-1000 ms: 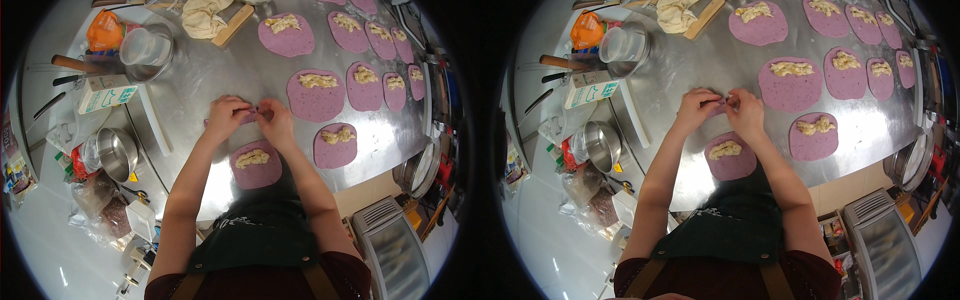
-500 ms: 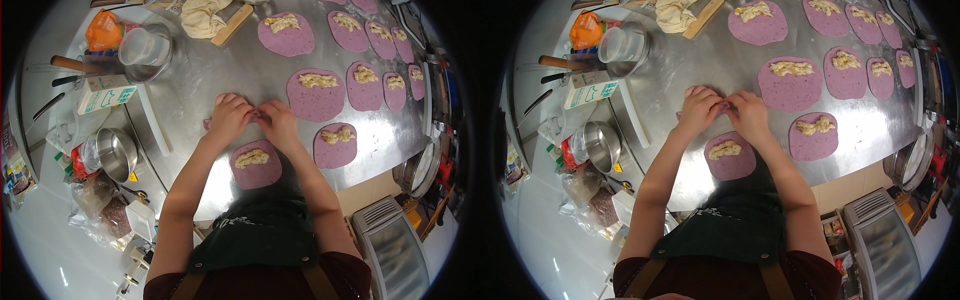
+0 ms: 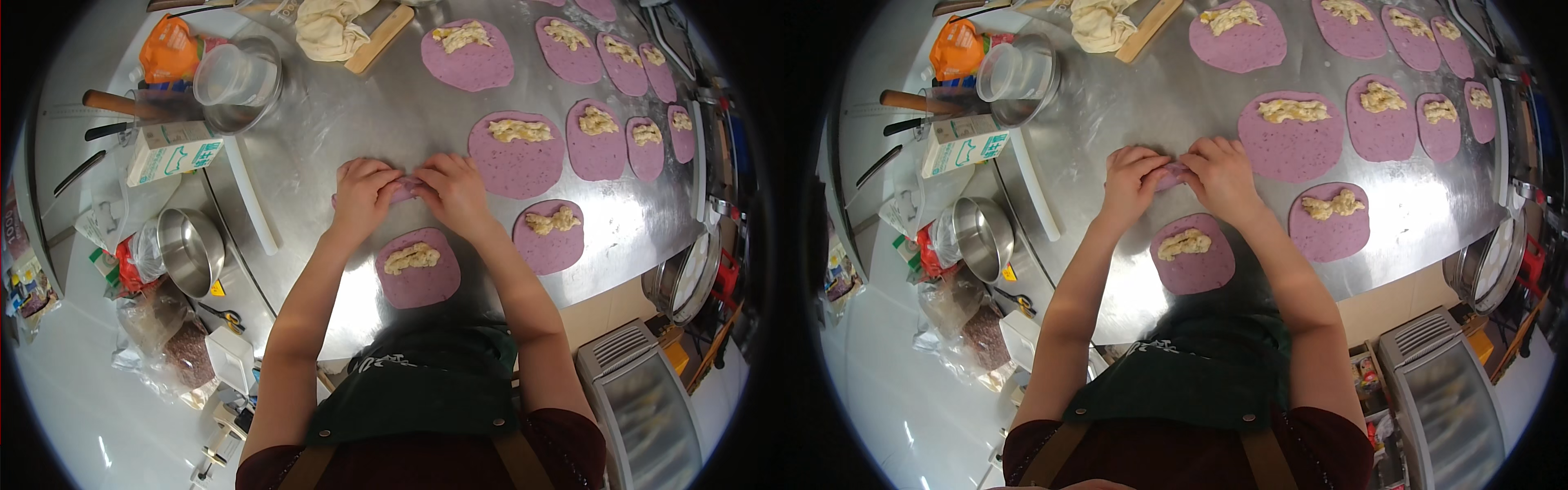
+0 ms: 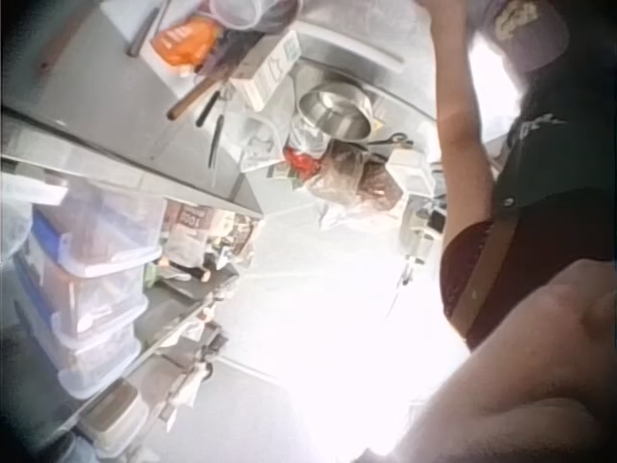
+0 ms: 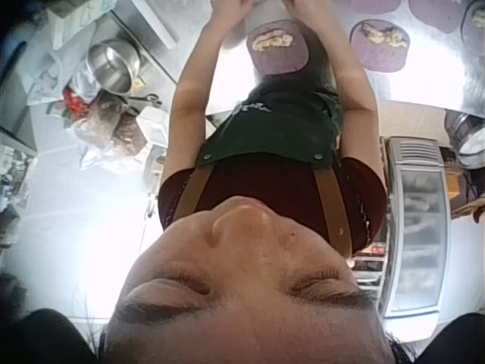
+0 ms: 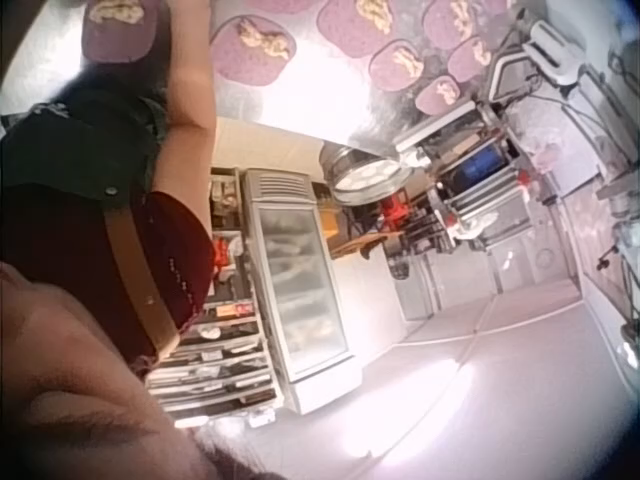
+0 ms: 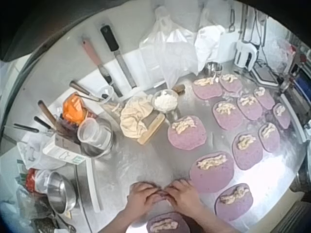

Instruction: Rolling and shaping purple dough pieces filled with cream or paste on a stainless steel bakery counter.

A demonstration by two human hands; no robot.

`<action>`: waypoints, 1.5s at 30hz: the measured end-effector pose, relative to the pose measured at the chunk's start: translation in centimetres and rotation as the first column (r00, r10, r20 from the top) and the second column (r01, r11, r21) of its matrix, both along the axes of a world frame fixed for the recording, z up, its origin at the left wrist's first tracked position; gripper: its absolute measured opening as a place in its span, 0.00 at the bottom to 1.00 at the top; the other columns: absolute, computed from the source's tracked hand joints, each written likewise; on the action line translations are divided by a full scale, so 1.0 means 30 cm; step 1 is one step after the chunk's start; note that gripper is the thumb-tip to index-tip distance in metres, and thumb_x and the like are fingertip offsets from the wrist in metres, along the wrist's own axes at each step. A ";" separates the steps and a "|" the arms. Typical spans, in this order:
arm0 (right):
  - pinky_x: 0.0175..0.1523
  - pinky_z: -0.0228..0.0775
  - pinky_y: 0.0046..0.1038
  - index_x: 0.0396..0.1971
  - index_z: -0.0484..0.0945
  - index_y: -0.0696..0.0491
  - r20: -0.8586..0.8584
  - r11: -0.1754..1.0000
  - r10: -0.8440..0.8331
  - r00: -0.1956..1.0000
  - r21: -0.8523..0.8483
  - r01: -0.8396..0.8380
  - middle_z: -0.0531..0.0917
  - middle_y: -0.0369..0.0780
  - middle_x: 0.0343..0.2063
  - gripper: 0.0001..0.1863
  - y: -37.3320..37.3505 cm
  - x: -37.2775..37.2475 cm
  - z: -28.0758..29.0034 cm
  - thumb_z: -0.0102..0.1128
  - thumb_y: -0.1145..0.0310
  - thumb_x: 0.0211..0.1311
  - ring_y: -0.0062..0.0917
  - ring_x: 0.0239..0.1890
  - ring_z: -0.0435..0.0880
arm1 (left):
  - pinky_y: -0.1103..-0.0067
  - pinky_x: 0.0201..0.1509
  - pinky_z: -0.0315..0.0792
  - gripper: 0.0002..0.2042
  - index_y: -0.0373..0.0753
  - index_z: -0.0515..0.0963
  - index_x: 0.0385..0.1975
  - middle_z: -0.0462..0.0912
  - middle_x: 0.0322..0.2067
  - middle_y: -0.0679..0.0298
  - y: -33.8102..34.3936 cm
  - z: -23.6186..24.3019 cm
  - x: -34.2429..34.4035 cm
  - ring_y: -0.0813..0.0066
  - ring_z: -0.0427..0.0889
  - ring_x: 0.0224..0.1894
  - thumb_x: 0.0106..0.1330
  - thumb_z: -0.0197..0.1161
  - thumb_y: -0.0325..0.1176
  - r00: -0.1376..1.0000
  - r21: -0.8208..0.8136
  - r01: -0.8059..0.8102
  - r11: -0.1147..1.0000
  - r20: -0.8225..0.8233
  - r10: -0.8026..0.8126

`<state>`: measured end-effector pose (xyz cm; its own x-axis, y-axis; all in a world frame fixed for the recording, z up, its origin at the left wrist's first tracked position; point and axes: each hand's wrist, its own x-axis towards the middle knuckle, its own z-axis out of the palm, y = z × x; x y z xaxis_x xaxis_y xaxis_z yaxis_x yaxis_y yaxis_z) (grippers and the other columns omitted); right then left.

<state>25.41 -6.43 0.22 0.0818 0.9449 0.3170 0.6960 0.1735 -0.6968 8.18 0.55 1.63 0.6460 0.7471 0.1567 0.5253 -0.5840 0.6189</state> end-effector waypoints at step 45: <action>0.44 0.61 0.32 0.23 0.82 0.48 0.049 0.969 0.214 0.976 -0.134 -0.206 0.77 0.31 0.26 0.04 0.128 -0.112 0.001 0.62 0.65 0.49 0.27 0.35 0.73 | 0.70 0.44 0.66 0.03 0.43 0.82 0.25 0.80 0.25 0.68 -0.008 -0.035 -0.152 0.67 0.76 0.35 0.51 0.63 0.28 0.939 -0.198 -0.308 0.931 0.098 0.331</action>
<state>22.05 -2.58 0.24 -0.1392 0.9717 0.1907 0.6960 0.2330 -0.6791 3.62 0.32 0.59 0.3519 0.9336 0.0679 0.5758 -0.2731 0.7706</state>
